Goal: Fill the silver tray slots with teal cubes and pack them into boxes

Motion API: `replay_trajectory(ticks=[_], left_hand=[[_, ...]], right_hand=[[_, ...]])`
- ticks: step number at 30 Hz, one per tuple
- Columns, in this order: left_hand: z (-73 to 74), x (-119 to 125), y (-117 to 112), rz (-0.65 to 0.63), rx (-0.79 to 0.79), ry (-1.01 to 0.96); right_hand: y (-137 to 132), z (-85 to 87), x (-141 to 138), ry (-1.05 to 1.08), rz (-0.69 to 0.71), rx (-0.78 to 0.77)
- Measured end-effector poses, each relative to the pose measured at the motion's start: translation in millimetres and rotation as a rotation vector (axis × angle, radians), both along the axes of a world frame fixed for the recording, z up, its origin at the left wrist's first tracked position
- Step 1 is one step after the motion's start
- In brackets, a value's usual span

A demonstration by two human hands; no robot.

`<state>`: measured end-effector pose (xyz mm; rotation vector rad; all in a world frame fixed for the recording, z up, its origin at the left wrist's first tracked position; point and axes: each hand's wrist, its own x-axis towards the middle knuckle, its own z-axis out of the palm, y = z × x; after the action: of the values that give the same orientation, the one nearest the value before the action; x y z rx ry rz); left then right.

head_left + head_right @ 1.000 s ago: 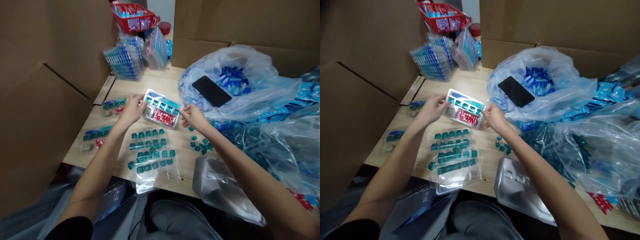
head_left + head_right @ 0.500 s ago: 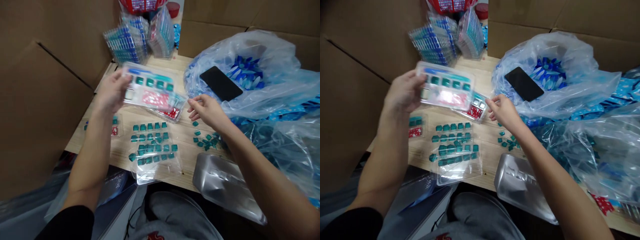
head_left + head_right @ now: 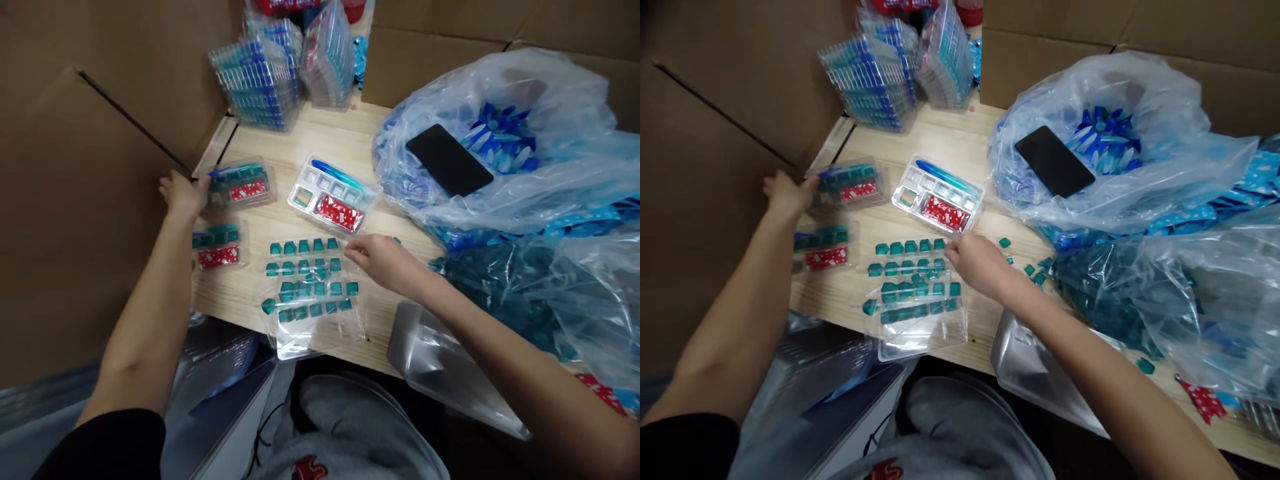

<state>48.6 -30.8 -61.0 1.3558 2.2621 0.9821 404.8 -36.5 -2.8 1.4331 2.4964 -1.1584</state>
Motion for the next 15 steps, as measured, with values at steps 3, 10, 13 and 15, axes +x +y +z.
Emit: replay_trajectory(ticks=[3, 10, 13, 15], left_hand=[[11.7, 32.8, -30.5, -0.061, 0.019, 0.091], [18.4, 137.9, -88.9, -0.756, -0.345, 0.211], [17.8, 144.4, -82.2, -0.739, -0.323, 0.299], [23.2, 135.3, -80.1, -0.742, -0.298, 0.309]], right_hand=[[-5.1, -8.0, -4.5, 0.002, 0.018, -0.016], [-4.0, -24.3, -12.2, 0.137, -0.029, -0.123], [-6.4, -22.0, -15.2, 0.224, -0.050, -0.172], [-8.9, -17.3, -15.6, 0.278, -0.077, -0.202]])
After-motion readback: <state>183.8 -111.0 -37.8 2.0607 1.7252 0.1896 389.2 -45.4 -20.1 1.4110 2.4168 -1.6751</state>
